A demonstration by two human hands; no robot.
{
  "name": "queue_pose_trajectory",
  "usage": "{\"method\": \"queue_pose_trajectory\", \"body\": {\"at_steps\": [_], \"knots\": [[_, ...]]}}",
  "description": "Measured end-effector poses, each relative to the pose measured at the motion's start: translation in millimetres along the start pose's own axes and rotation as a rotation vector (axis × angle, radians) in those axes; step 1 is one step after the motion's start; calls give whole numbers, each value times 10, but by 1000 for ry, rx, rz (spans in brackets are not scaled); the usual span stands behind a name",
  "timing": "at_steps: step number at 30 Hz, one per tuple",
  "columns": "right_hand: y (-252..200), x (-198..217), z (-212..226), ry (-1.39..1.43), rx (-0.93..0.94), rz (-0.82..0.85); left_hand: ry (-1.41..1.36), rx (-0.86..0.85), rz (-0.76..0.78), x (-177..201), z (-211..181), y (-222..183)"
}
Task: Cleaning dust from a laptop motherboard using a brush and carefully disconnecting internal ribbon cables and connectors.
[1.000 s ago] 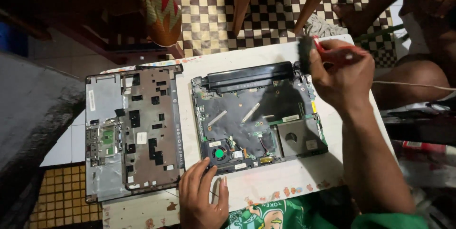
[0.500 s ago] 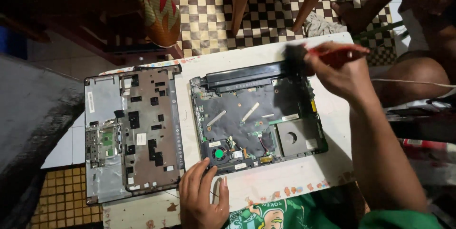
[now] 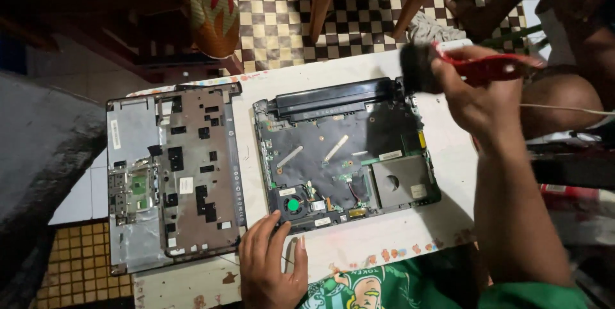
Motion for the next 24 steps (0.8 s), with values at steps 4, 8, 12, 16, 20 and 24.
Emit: {"method": "queue_pose_trajectory", "body": {"at_steps": [4, 8, 12, 16, 20, 24], "knots": [[116, -40, -174, -197, -46, 44, 3, -4, 0, 17, 0, 20], [47, -19, -346, 312, -51, 59, 15, 7, 25, 13, 11, -18], [70, 90, -323, 13, -22, -39, 24, 20, 42, -27, 31, -29], [120, 189, -635, -54, 248, -176, 42, 14, 41, -54, 55, -64], [-12, 191, -618, 145, 117, 40, 41, -9, 1, -66, 41, -53], [-63, 241, -626, -66, 352, -147, 36, 15, 1, -50, 4, -39]]}}
Point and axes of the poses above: each hand's wrist, its own y-axis towards the middle knuckle, its own x-axis out of the back of the hand, z = x × y, the point moved 1 cm from there along y, towards the middle knuckle, and after that the axes turned 7 degrees about y, right-handed, at the moved point
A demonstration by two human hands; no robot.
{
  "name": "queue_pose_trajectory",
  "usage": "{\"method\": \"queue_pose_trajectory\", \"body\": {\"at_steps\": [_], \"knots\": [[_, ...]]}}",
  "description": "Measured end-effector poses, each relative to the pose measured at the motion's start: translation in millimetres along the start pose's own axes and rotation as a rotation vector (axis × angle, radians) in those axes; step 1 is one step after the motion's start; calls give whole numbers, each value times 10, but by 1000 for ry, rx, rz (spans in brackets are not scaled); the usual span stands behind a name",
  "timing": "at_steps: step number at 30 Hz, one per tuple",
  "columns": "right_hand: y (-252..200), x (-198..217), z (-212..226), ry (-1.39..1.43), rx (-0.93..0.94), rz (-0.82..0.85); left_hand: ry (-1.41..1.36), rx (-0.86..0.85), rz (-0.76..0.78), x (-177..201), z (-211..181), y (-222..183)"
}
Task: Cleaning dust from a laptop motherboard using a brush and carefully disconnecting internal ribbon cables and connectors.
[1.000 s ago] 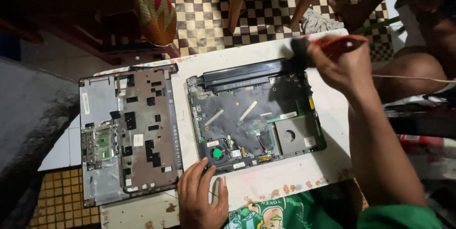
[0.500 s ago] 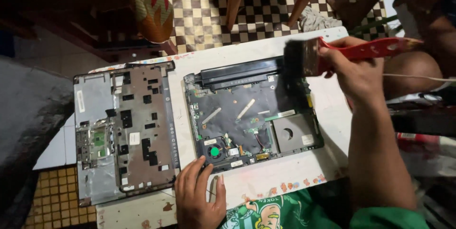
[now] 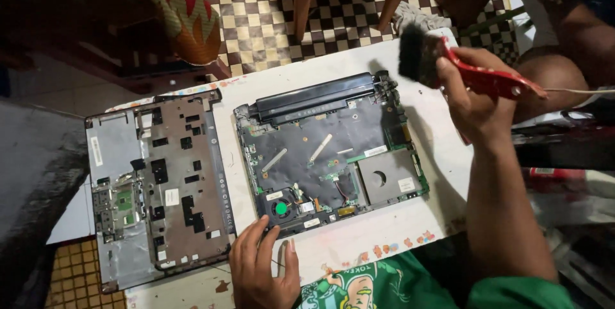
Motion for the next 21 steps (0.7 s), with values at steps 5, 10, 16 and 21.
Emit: {"method": "queue_pose_trajectory", "body": {"at_steps": [5, 10, 16, 21], "knots": [[-149, 217, 285, 150, 191, 498, 2, -11, -15, 16, -20, 22], [-293, 390, 673, 167, 119, 775, 12, -44, -20, 24, -46, 24], [-357, 316, 356, 44, 181, 570, 36, 33, -16, 31, -103, 19], [-516, 538, 727, 57, 158, 725, 37, -29, -56, 18, -76, 15]]}}
Point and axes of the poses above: each hand's wrist, its own y-axis towards the middle knuckle, its own x-axis out of the back of the hand, z = x × y, the point moved 1 cm from there along y, towards the middle knuckle, and after that the axes turned 7 degrees about y, right-handed, at the moved point
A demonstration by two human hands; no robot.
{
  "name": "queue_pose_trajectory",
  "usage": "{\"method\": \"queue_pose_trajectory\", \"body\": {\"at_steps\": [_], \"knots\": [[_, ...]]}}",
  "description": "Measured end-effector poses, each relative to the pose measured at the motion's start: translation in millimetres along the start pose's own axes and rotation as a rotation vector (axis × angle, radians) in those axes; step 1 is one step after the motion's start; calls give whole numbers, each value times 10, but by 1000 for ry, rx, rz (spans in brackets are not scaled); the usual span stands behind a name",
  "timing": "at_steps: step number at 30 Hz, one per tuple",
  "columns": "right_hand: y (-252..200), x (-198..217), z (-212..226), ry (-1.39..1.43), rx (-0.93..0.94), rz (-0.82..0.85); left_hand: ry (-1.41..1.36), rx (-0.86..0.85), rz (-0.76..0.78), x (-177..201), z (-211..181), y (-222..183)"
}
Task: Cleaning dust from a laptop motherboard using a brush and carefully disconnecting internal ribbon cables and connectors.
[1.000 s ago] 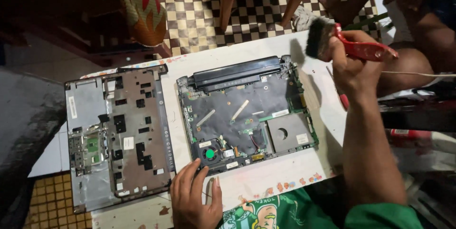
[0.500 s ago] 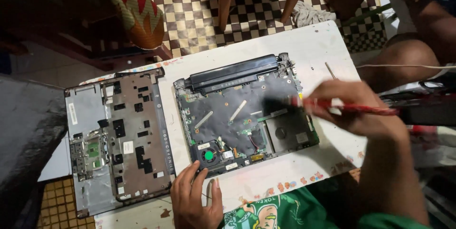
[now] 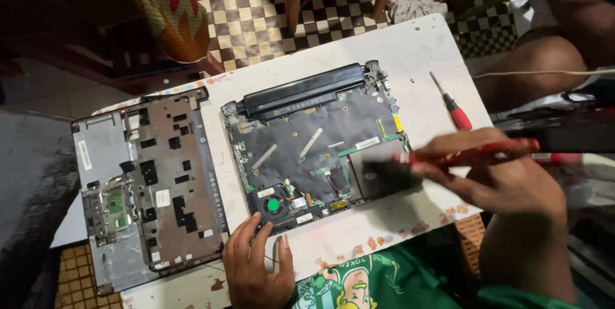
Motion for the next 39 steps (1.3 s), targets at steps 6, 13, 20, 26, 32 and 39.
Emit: {"method": "queue_pose_trajectory", "body": {"at_steps": [6, 13, 20, 26, 32, 39], "knots": [[-9, -78, -148, -94, -175, -79, 3, 12, 4, -47, 48, -51], [-206, -107, -251, 104, -522, -490, 13, -2, -11, -23, 11, -43], [-429, -53, -194, 311, -634, -407, 12, -14, -10, -53, 47, -53], [-406, -42, -230, 31, -522, -276, -5, -15, -29, -37, 23, -53], [-588, -1, -163, 84, -712, -264, 7, 8, 15, -13, -6, -4], [-340, -327, 416, 220, -316, 33, 6, 2, 21, 70, -70, 53]]}}
Point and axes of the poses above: each hand's wrist, its own y-axis towards the middle knuckle, its own x-axis out of the back of the hand, z = x × y, the point moved 1 cm from there along y, towards the middle knuckle, and after that the axes turned 7 degrees about y, right-handed, at the moved point
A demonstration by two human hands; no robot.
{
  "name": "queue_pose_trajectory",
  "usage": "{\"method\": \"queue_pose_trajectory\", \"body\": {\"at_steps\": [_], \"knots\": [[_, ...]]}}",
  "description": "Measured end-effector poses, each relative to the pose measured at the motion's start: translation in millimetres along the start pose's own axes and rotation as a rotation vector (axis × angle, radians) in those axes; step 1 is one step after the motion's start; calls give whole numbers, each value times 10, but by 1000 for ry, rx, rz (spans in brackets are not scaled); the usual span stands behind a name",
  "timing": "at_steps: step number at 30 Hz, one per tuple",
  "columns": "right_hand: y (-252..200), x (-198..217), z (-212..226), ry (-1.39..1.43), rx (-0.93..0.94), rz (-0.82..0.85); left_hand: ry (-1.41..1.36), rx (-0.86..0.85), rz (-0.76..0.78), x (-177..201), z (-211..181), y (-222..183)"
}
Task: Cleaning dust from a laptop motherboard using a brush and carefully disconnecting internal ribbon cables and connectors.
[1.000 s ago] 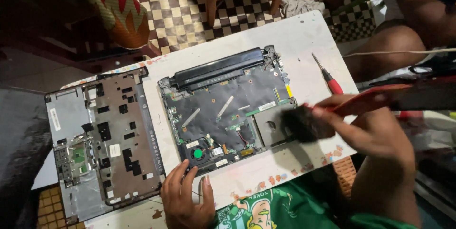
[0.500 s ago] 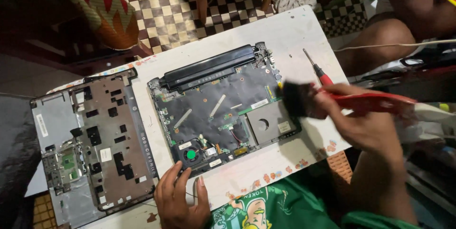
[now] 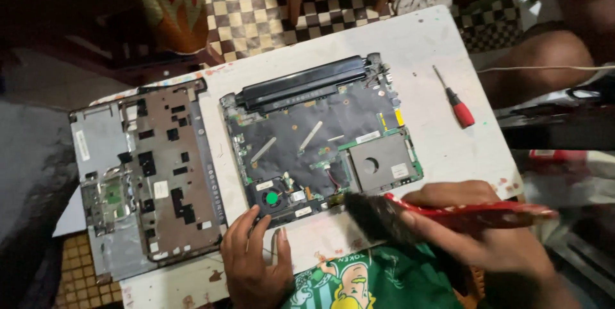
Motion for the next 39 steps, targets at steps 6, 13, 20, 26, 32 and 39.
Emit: {"method": "queue_pose_trajectory", "body": {"at_steps": [6, 13, 20, 26, 32, 39], "knots": [[145, -111, -179, -290, 325, -517, -38, -53, 21, -3, 94, -17], [186, -252, -78, 38, 215, 46, -59, -64, 30, -10, 124, -34], [243, -172, -153, -291, 370, -374, -48, -41, 31, 5, 74, 2], [244, -136, -69, -82, 325, -222, -50, -55, 8, 10, 66, -4], [259, -188, -188, -93, 343, -73, -52, -53, 6, 13, 74, -12], [496, -372, -153, -144, 408, -495, -71, -84, 18, -20, 142, -41]]}}
Point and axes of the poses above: each hand's wrist, its own y-axis towards the middle knuckle, its own x-axis out of the back of the hand, z = x × y, the point moved 1 cm from there along y, towards the middle knuckle, and after that the axes turned 7 degrees about y, right-handed, at the moved point
